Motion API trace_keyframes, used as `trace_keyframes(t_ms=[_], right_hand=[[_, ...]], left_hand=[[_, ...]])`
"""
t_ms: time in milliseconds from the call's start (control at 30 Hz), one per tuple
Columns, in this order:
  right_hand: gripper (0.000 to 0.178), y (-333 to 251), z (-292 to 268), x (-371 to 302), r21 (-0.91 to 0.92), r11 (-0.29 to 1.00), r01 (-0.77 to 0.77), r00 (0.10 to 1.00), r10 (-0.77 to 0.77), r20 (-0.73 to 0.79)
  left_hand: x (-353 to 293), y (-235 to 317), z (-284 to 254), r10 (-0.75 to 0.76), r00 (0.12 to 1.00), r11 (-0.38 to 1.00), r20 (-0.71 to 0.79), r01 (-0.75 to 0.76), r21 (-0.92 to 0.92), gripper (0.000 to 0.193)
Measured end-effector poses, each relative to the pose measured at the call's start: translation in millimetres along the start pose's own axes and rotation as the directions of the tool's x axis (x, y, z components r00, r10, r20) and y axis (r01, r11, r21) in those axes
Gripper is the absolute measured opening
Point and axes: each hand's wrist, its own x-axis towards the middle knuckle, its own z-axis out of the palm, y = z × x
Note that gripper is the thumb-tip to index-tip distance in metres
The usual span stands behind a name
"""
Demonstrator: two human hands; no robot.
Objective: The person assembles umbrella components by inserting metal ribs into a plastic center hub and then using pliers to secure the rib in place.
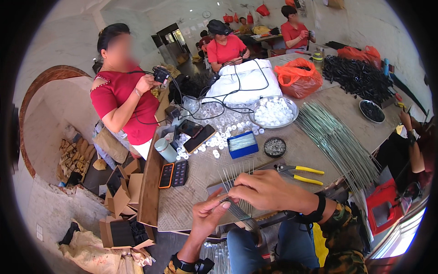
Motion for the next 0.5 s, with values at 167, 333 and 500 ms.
trace_keyframes(t_ms=[167,333,500], right_hand=[[0.023,-5.3,-2.1,-1.4,-0.092,0.996,0.009,1.0,-0.007,0.021],[0.019,2.0,4.4,-1.8,0.054,0.998,-0.009,1.0,0.01,-0.025],[0.019,-4.7,-5.5,-0.5,-0.102,0.995,0.017,1.0,-0.015,0.018]], left_hand=[[0.0,-3.5,-0.3,0.008,1.0,1.0,-0.006,-0.008,0.001,0.022],[2.1,2.3,-4.0,-0.031,0.999,1.0,0.039,0.031,-0.003,0.023],[1.2,2.6,-2.5,-0.019,0.999,0.999,0.034,0.018,0.032,0.023]])
